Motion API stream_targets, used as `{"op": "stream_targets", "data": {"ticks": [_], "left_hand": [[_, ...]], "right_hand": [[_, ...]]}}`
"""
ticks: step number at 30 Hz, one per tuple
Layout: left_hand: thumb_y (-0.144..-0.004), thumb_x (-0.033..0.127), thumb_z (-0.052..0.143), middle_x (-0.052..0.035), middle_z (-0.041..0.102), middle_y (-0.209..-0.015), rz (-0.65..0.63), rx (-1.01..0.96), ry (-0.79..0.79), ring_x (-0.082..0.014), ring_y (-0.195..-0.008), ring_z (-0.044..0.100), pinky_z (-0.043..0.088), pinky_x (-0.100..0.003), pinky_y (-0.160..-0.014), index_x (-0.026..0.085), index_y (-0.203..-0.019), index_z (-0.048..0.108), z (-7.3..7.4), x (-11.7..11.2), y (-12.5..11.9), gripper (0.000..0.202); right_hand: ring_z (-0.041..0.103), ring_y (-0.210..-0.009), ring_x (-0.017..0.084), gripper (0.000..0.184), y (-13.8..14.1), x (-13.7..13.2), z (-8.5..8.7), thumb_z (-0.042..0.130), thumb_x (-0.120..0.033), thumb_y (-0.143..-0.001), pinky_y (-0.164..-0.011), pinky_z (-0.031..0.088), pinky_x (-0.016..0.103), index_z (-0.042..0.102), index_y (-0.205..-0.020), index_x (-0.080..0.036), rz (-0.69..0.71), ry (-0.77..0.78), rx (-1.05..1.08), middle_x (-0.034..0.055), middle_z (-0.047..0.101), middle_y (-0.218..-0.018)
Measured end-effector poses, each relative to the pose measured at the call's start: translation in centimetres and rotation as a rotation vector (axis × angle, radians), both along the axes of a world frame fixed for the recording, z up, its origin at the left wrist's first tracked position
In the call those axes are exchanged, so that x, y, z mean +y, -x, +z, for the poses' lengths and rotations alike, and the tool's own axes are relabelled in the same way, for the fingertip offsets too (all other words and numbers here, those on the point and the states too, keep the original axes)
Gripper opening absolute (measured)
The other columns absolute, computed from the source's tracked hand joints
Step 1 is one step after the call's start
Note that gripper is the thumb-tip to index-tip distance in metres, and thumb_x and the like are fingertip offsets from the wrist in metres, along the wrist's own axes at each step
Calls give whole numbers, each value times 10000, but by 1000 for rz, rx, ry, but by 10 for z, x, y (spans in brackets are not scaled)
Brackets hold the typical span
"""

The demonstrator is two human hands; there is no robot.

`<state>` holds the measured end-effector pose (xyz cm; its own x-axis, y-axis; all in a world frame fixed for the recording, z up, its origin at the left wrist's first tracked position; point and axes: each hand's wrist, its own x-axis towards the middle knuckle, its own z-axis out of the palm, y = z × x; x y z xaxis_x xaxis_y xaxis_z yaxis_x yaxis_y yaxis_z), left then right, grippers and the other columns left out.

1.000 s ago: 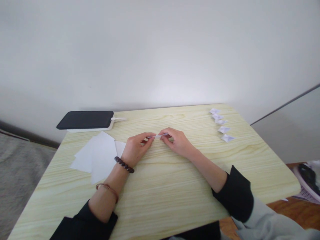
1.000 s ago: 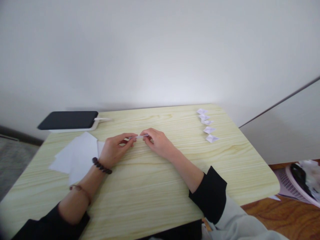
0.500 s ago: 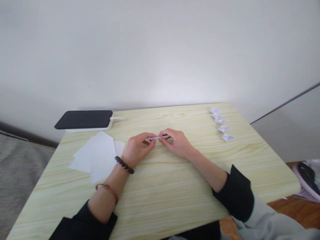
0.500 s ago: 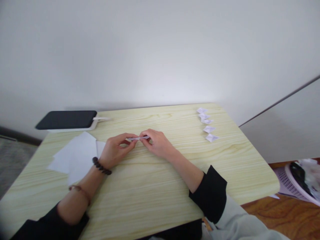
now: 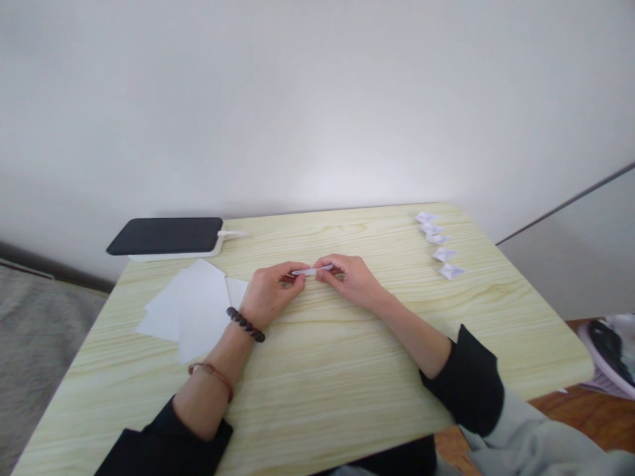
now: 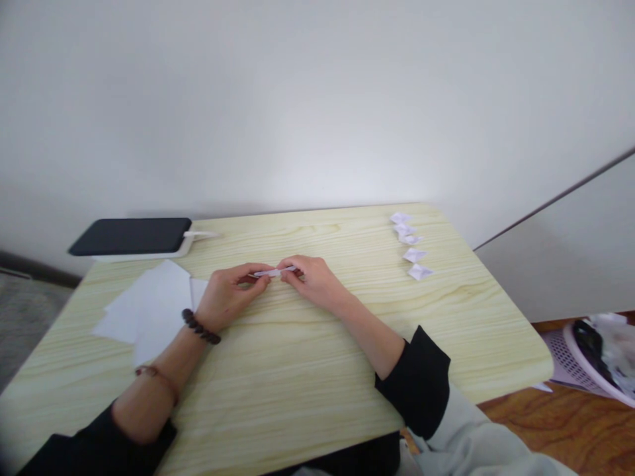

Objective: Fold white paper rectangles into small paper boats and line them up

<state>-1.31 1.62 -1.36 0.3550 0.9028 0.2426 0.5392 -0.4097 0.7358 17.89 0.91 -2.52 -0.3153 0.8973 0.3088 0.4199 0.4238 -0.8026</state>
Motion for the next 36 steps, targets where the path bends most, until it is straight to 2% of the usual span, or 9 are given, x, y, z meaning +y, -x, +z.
{"op": "stream_targets", "data": {"ticks": [6,12,18,25,36], "left_hand": [[-823,358,544,-35,743,-859,-25,1,16,-156,-665,671,534,-247,-654,168,-941,698,0,1,0,272],[-830,371,553,-30,729,-836,-8,61,-86,-151,-690,640,504,-254,-670,180,-930,706,1,0,1,265],[-830,365,565,-18,721,-832,23,64,-114,-143,-690,623,492,-252,-678,187,-942,702,0,1,1,251],[-821,345,554,-18,720,-817,10,69,-119,-136,-659,623,496,-247,-661,179,-922,702,1,0,0,244],[-790,290,561,-19,740,-848,32,41,-78,-158,-741,665,519,-250,-737,176,-915,717,3,0,2,230]], "right_hand": [[633,-735,127,78,-1,-1,3,602,-235,-826,-695,487,228,648,-857,-181,-30,-84,-45,16,691,-818],[599,-700,116,65,-2,-2,4,605,-236,-827,-661,454,217,633,-845,-180,-38,-129,-92,6,669,-788],[567,-650,109,88,-3,0,1,625,-256,-811,-629,444,219,624,-863,-184,-128,-145,-85,5,661,-788],[583,-649,107,75,-2,-2,3,602,-221,-825,-621,448,214,639,-865,-169,-74,-165,-89,12,670,-788],[641,-714,126,136,-3,0,2,566,-200,-853,-685,478,228,682,-922,-185,-58,-117,-90,20,714,-831]]}}
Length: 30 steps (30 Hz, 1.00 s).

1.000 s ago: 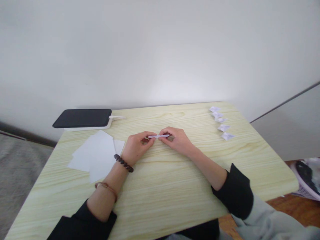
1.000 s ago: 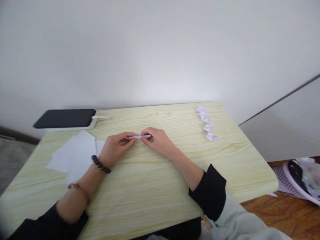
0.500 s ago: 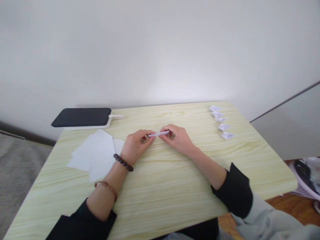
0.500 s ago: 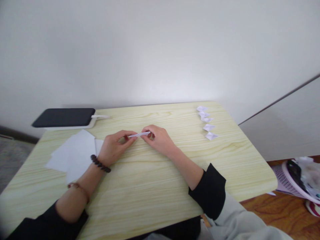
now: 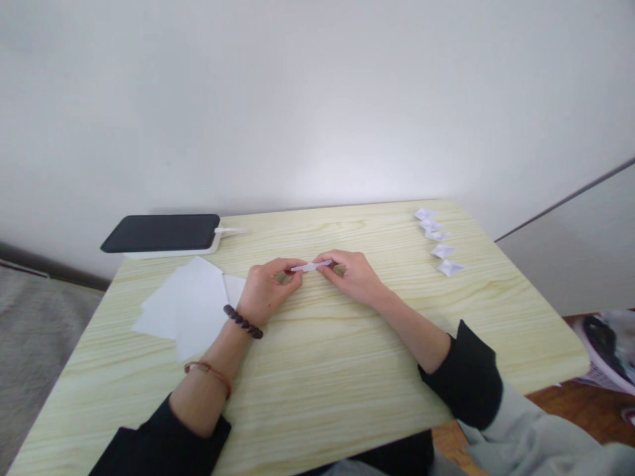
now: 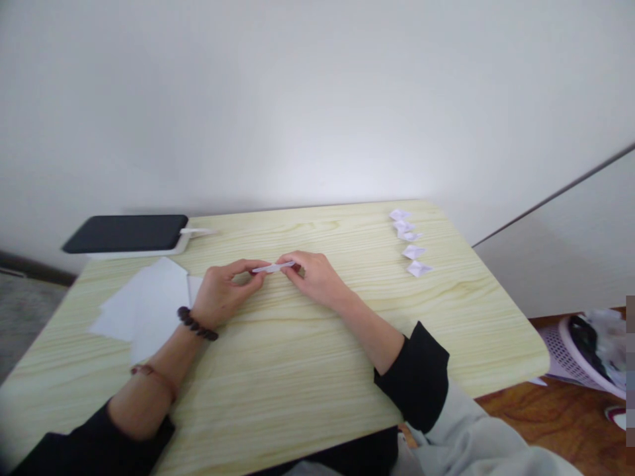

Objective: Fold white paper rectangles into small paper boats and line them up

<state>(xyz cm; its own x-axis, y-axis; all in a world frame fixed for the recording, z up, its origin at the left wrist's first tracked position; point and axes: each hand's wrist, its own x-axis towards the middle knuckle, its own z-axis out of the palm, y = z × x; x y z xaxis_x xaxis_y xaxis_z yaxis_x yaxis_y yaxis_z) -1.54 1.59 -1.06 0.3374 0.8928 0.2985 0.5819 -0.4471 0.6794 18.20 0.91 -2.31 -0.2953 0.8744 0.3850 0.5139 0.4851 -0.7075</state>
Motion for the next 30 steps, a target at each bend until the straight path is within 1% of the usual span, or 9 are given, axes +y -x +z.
{"op": "stream_targets", "data": {"ticks": [3,6,12,16,20,25,30], "left_hand": [[-798,291,558,-18,744,-852,-8,4,25,-158,-740,671,524,-241,-733,172,-939,717,1,1,0,243],[-814,301,552,-12,745,-851,-22,4,41,-152,-723,674,528,-235,-719,179,-966,711,0,1,0,252],[-825,360,561,-17,738,-891,-36,-25,6,-163,-763,680,529,-251,-730,196,-1012,683,-4,1,0,278],[-831,393,558,-28,742,-899,-47,-8,30,-179,-785,683,527,-268,-742,194,-989,693,-3,1,0,288],[-849,398,542,-22,750,-896,-41,-6,70,-182,-776,687,530,-268,-742,202,-1009,704,0,0,0,300],[-860,423,526,-24,749,-936,-63,-67,121,-198,-831,691,533,-276,-741,203,-936,722,0,1,1,305],[-841,412,566,-30,751,-912,-32,-120,146,-192,-836,692,533,-266,-759,192,-921,721,0,0,-1,281]], "right_hand": [[643,-701,121,126,-1,1,-1,580,-206,-850,-672,481,220,690,-911,-193,-15,16,6,12,719,-825],[643,-668,117,95,-1,2,-1,615,-223,-831,-665,482,216,692,-883,-201,-51,26,13,-2,715,-777],[645,-658,118,86,-1,0,1,655,-264,-805,-649,482,209,686,-849,-197,-75,4,27,-5,710,-763],[650,-657,122,88,0,0,2,647,-267,-817,-652,485,215,691,-847,-198,-80,7,10,-3,712,-748],[659,-672,127,86,0,1,3,641,-259,-827,-670,495,224,705,-842,-205,-87,17,16,-1,726,-772],[675,-696,130,97,-1,0,4,640,-254,-828,-661,503,220,730,-838,-221,-74,35,46,-10,743,-806],[689,-722,136,105,-2,1,2,643,-268,-827,-679,507,223,741,-832,-230,-74,36,58,-11,750,-832]]}}
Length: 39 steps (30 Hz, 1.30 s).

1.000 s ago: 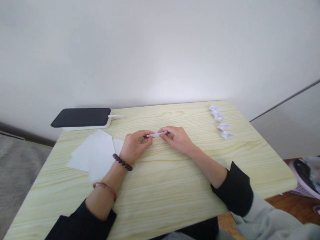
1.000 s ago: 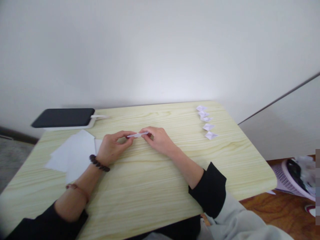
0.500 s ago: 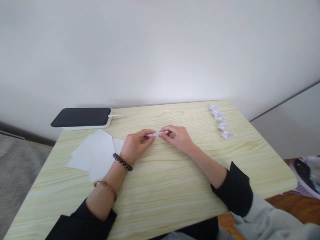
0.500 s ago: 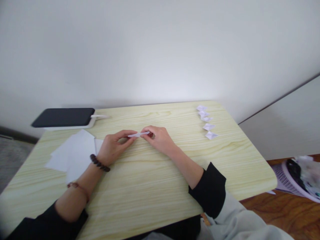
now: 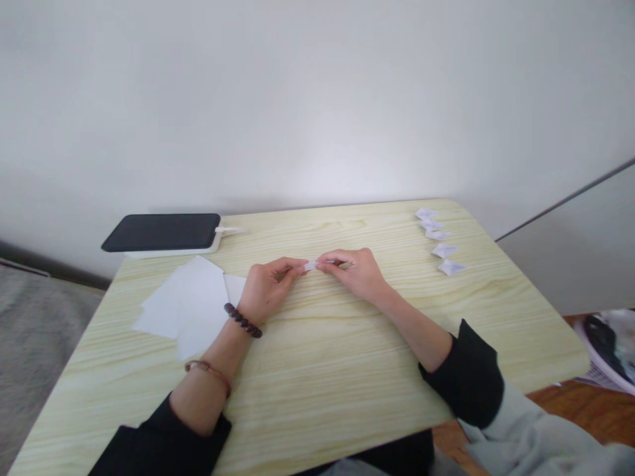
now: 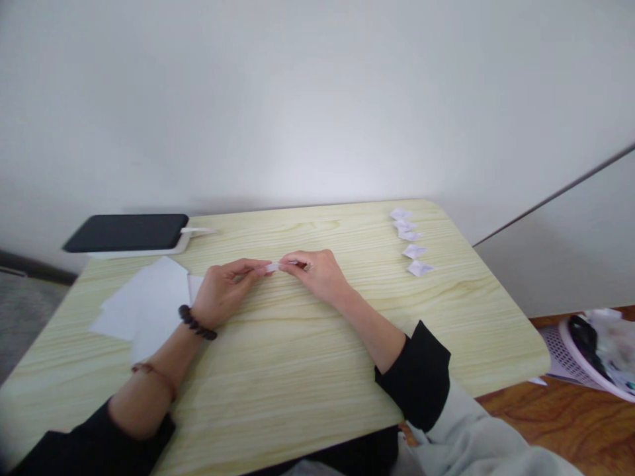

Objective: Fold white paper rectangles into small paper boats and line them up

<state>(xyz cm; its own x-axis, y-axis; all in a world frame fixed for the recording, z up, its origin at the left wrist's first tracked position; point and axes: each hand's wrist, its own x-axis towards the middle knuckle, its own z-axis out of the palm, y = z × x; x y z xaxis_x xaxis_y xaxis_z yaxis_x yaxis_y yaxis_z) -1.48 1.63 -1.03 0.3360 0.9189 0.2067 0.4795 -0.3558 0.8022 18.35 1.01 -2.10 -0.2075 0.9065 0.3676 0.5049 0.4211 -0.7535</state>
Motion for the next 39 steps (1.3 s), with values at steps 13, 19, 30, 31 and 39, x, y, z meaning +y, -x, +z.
{"op": "stream_targets", "data": {"ticks": [13,19,30,31,39], "left_hand": [[-798,371,610,-16,740,-822,-1,77,-79,-175,-778,675,522,-255,-730,185,-848,707,4,-2,-2,216],[-795,411,608,-17,746,-822,25,78,-46,-190,-782,680,526,-275,-727,201,-832,713,6,-1,-2,237],[-803,399,604,-4,734,-838,98,49,-81,-162,-768,673,516,-243,-726,208,-925,678,-1,2,-2,237],[-804,398,601,-5,733,-838,101,52,-83,-163,-770,671,514,-244,-726,207,-909,677,-2,2,-2,231],[-823,359,571,-13,721,-884,35,107,-122,-155,-742,639,499,-268,-737,203,-924,680,-2,2,-1,215]], "right_hand": [[662,-699,120,112,6,-5,2,602,-261,-838,-666,489,206,693,-835,-196,66,-48,-47,5,717,-778],[662,-680,120,104,5,-4,4,604,-256,-840,-659,493,211,693,-822,-206,50,-27,-48,0,720,-781],[651,-704,125,103,2,-1,-2,612,-279,-830,-690,498,231,664,-888,-212,29,-57,-32,3,705,-829],[644,-702,125,94,2,-1,-2,603,-271,-834,-690,493,232,663,-874,-209,33,-65,-42,3,699,-811],[599,-733,128,117,1,-2,-2,535,-197,-870,-696,454,236,644,-828,-193,76,-120,-114,20,660,-799]]}}
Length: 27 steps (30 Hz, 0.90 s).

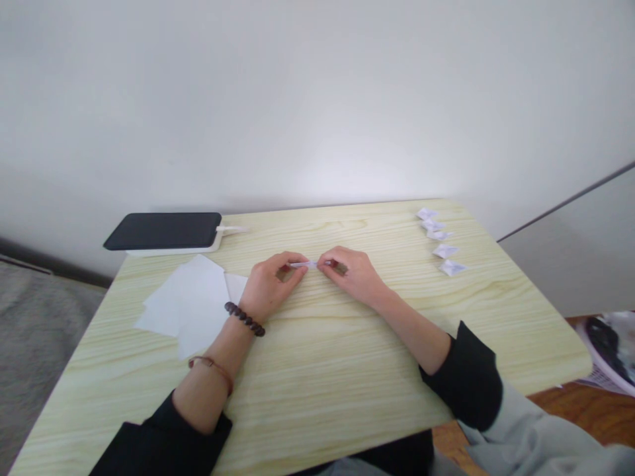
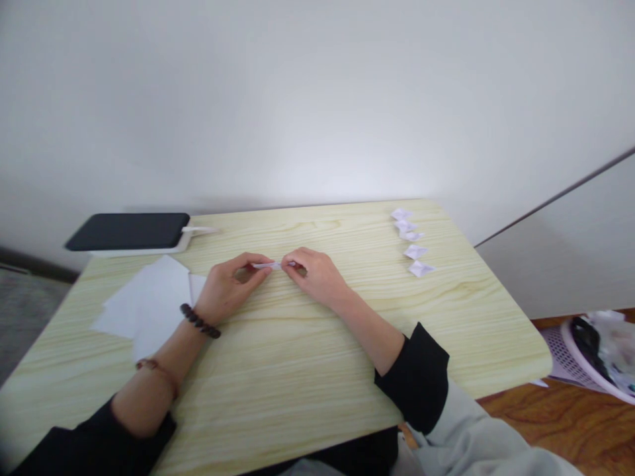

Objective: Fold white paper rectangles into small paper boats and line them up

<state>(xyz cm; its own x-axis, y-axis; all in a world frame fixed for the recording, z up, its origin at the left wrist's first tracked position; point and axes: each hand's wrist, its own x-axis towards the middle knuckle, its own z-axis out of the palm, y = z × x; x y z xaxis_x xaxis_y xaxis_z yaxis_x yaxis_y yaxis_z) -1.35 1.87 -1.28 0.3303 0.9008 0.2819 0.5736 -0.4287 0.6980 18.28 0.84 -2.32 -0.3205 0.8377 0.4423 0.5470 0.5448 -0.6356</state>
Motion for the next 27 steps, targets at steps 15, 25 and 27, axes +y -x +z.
{"op": "stream_targets", "data": {"ticks": [15,25,27], "left_hand": [[-869,358,519,-43,716,-867,-44,64,-75,-183,-811,636,482,-300,-738,193,-853,684,-4,3,0,234],[-813,257,580,-32,691,-857,-106,45,-111,-181,-847,617,485,-315,-796,197,-838,669,-7,4,-1,111],[-805,237,577,-31,689,-852,-106,50,-110,-181,-847,613,483,-319,-803,197,-836,667,-7,3,-1,104]], "right_hand": [[609,-851,152,114,0,-1,2,529,-143,-861,-778,475,261,631,-837,-187,65,-26,-106,50,662,-901],[597,-802,157,114,3,-3,3,524,-199,-876,-749,463,276,621,-818,-183,-8,-44,-134,44,666,-835],[599,-799,159,102,4,-3,3,536,-198,-868,-747,463,278,622,-814,-185,-23,-41,-133,42,668,-832]]}}
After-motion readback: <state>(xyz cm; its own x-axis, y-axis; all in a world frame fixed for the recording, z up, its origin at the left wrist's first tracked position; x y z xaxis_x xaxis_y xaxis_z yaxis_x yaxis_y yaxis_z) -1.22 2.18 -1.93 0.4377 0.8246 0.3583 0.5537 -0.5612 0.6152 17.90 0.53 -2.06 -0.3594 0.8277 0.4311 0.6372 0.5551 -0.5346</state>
